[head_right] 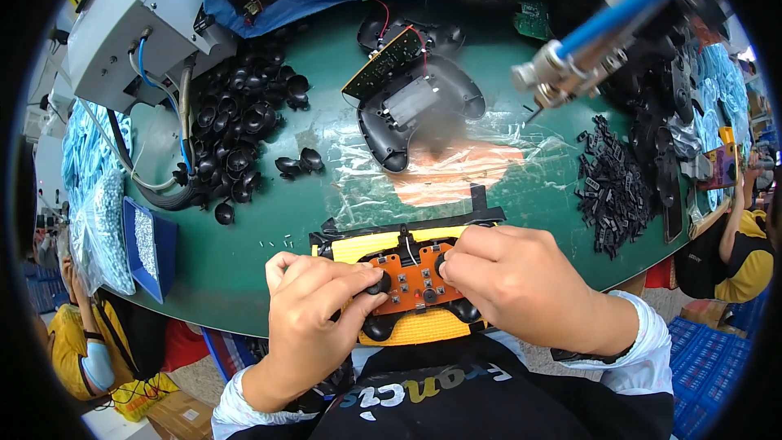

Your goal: Assembling internal components and outer shells of game controllers at a manufacturing workstation.

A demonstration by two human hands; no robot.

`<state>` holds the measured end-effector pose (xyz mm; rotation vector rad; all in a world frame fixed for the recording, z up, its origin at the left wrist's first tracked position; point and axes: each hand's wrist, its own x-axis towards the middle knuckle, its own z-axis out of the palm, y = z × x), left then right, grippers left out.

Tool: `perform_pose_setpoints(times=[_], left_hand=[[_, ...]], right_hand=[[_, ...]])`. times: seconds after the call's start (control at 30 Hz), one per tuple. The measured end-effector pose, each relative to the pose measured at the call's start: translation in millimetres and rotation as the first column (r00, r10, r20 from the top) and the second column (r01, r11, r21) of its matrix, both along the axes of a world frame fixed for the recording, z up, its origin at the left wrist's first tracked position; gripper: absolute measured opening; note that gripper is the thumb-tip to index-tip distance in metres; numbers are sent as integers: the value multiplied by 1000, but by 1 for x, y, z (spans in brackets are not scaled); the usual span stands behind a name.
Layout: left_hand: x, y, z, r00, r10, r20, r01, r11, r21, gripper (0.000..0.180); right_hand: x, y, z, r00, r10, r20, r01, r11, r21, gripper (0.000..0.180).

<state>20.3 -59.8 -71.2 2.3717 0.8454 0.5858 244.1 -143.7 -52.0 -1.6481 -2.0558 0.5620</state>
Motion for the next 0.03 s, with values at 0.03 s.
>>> perform_pose_setpoints(times=[0.03], left_hand=[[0, -2, -1, 1000, 8, -7, -8, 1000, -10, 26]], right_hand=[[-2, -2, -1, 1000, -2, 20, 2, 1000, 0, 10]])
